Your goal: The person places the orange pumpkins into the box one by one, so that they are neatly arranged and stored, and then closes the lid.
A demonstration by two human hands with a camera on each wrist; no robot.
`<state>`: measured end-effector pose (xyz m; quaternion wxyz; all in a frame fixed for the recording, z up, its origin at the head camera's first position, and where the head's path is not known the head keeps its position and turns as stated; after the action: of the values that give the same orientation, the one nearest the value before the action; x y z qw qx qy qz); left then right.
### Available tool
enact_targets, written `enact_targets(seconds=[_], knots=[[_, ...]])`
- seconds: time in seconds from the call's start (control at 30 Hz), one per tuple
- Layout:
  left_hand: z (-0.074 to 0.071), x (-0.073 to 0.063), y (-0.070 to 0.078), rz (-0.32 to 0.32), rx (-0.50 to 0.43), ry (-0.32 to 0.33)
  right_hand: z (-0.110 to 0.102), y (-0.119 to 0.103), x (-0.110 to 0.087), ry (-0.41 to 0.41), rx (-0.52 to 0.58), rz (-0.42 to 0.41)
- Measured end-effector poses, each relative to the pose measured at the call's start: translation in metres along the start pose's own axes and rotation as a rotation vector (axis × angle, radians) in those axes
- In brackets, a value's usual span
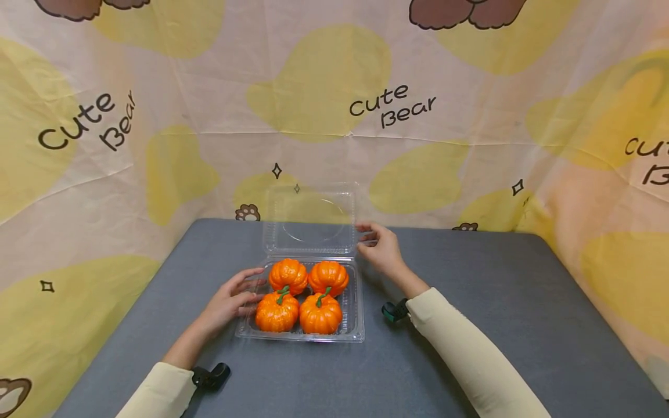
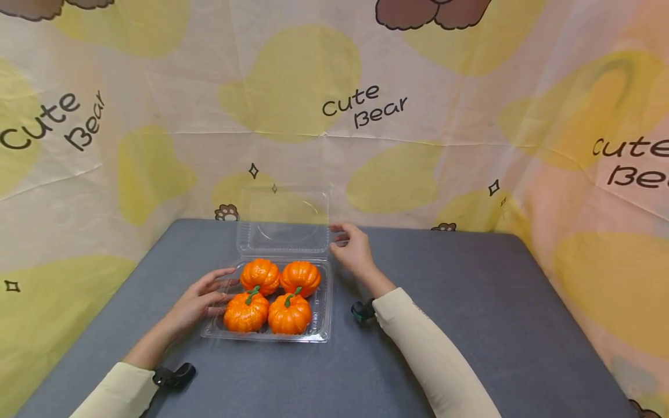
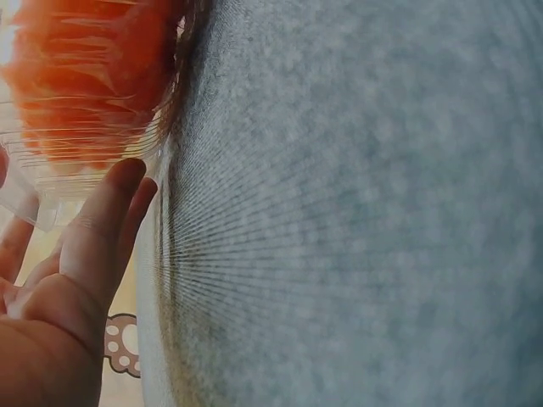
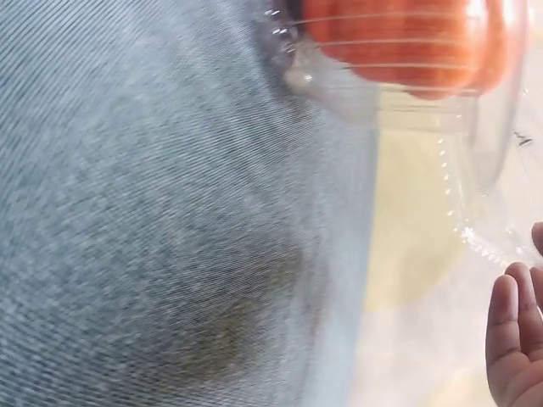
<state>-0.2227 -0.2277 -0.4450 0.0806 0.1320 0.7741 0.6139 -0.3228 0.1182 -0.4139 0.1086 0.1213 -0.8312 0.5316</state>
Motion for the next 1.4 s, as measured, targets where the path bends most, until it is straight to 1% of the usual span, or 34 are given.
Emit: enact_targets(seconds=[0.23,0.53,0.7,0.87,0.97,1.03,1.2,1.4], knots=[[0.001,0.0,0.002,-0.007,0.014,0.03,-0.003,-0.015,-0.002,-0.014,0.035,0.029],[0.001,-0.002,0.002,0.006,0.008,0.035,-0.003,-0.026,-0.007,-0.045,0.087,0.08],[0.001,-0.003,0.002,0.022,0.007,0.033,-0.004,-0.031,-0.011,-0.065,0.127,0.083],[0.003,-0.003,0.002,0.043,-0.018,0.036,-0.011,-0.05,-0.023,-0.083,0.158,0.071],[0.004,-0.004,0.004,0.051,-0.043,0.036,-0.017,-0.062,-0.032,-0.081,0.138,0.057],[0.004,-0.005,0.005,0.05,-0.052,0.041,-0.02,-0.066,-0.037,-0.081,0.137,0.053],[0.005,-0.006,0.008,0.062,-0.077,0.041,-0.023,-0.064,-0.045,-0.083,0.145,0.038],[0.006,-0.009,0.012,0.081,-0.135,0.03,-0.02,-0.037,-0.049,-0.084,0.16,0.03]])
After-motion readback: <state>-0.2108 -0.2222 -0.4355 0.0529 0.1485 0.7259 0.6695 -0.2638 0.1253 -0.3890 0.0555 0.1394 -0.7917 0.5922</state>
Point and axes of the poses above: each hand's wrist, its own x-axis towards the middle knuckle, its own z-axis out of the palm, y = z × x, the point moved 2 cm from there along x, towards the middle knuckle, and after that the axes turned 7 degrees about z, right-handed, at the moved point
